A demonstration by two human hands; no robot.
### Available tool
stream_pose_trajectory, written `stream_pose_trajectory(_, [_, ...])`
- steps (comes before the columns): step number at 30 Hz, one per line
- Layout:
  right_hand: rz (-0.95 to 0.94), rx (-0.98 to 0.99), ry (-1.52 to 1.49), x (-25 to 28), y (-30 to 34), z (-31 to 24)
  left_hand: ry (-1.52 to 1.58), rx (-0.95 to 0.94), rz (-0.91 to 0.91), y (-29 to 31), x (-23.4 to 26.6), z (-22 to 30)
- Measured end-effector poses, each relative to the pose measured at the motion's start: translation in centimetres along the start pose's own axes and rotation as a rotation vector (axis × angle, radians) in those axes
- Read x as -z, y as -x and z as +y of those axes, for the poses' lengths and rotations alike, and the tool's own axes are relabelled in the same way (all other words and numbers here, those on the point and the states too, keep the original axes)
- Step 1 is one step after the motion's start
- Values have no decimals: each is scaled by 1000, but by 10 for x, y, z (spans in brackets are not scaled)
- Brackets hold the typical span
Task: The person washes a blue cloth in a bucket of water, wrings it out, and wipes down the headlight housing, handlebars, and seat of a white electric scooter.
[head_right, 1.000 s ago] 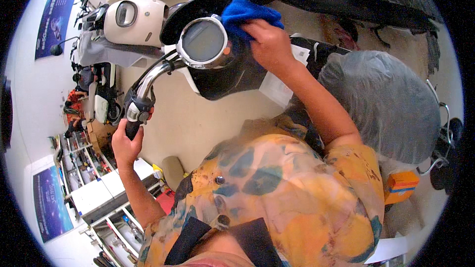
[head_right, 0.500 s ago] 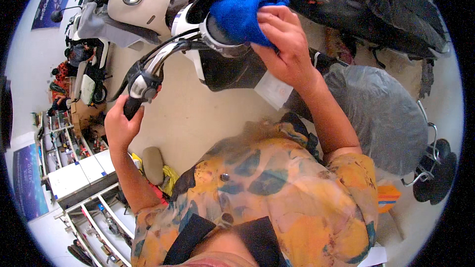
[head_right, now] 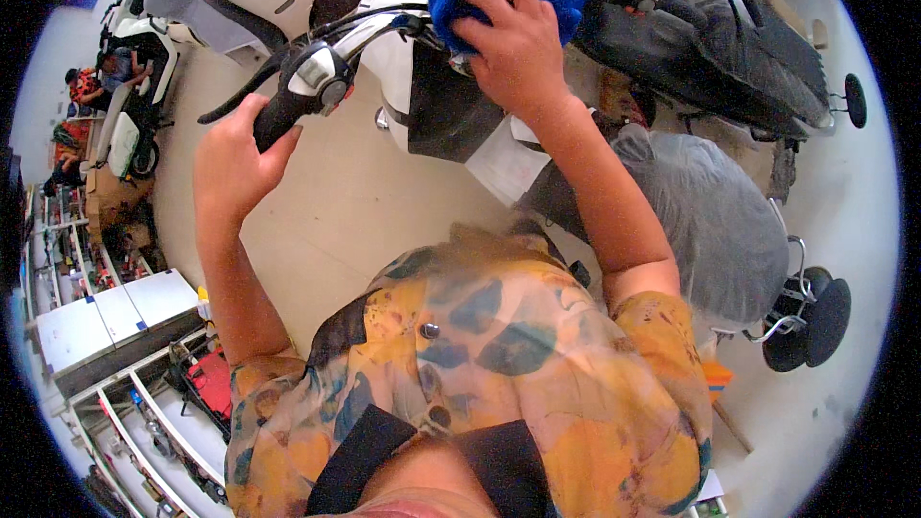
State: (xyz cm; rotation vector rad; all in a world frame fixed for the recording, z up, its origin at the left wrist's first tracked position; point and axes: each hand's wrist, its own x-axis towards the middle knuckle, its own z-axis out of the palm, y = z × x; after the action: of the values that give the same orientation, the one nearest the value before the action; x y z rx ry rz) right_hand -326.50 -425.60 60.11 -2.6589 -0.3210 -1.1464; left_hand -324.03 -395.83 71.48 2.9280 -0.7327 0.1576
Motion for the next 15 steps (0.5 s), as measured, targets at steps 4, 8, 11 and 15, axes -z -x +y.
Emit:
stream_pose_trajectory(4, [-85,-57,80,7,50,-11,13,-26,14,1,-2,-5])
stream_pose_trajectory(8, [-171,-543,-203,-10,129,-5,-4,-46,40,3,-2,-6])
stream_pose_trajectory(11, [-25,-855,-546,-21,152,-16,-11,-43,47,6,2,-7])
stream_pose_trajectory(15, [159,-581,-457,-30,100,-67,0,-32,17,3,-3,-10])
